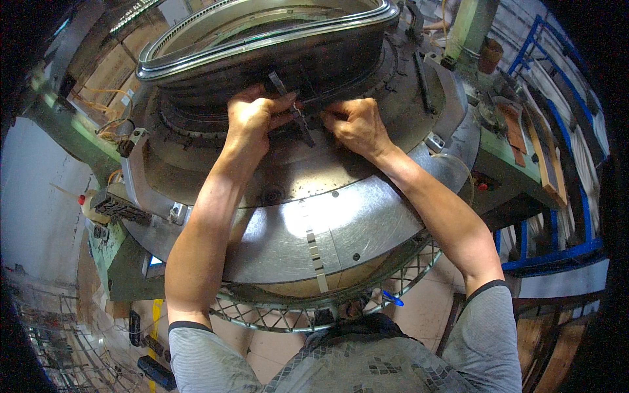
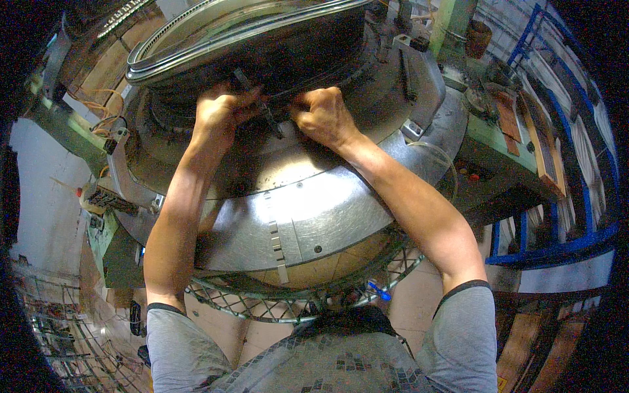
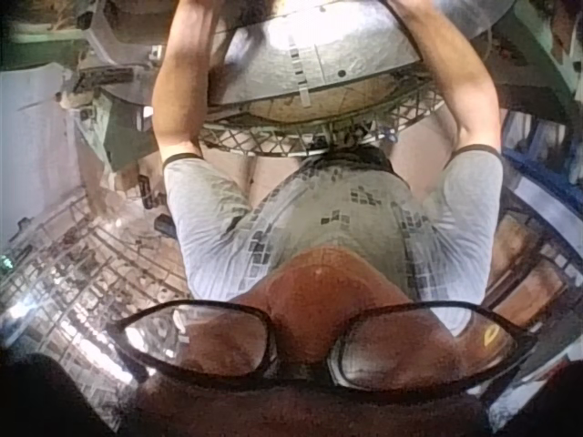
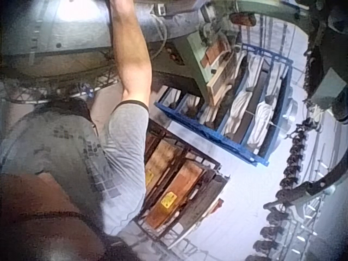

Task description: The person inserts small metal clips into slots on a large circular metal component. They repeatedly pick up clips, align them, and press them into place around the rim of the assembly.

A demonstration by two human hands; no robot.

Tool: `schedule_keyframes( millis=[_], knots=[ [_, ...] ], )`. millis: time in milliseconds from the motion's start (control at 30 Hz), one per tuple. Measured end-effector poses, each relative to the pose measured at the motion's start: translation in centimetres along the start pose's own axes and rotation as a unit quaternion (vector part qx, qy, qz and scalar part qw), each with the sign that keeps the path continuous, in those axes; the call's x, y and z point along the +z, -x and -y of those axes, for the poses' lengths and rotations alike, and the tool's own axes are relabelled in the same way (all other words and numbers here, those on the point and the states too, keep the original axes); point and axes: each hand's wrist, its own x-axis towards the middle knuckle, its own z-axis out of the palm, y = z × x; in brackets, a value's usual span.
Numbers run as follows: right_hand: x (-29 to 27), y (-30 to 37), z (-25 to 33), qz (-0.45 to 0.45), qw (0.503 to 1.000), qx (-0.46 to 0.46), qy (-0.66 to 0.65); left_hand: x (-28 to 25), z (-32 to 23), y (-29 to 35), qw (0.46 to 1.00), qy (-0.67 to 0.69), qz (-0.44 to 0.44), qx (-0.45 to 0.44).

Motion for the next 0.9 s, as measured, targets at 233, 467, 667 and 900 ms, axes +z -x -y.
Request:
schedule_keyframes(
  millis=[233, 467, 667, 900],
  knots=[
    [0.0, 0.0, 0.4, -0.018, 0.999, 0.037, -0.035, 0.0, 0.1, -0.1, 1.0, 0.02, -0.003, 0.013],
    [0.3, 0.0, 0.1, -0.021, 0.998, 0.051, -0.042, 0.0, -0.1, 0.1, 1.0, 0.016, 0.006, 0.002],
    [1.2, -0.3, -0.1, -0.027, 1.0, 0.0, -0.002, 0.3, -0.4, 0.3, 1.0, 0.004, -0.006, 0.001],
    [2.0, 0.5, 0.2, -0.015, 0.999, 0.049, 0.007, 0.2, -0.7, 0.6, 0.999, 0.04, -0.014, 0.018]
  ],
)
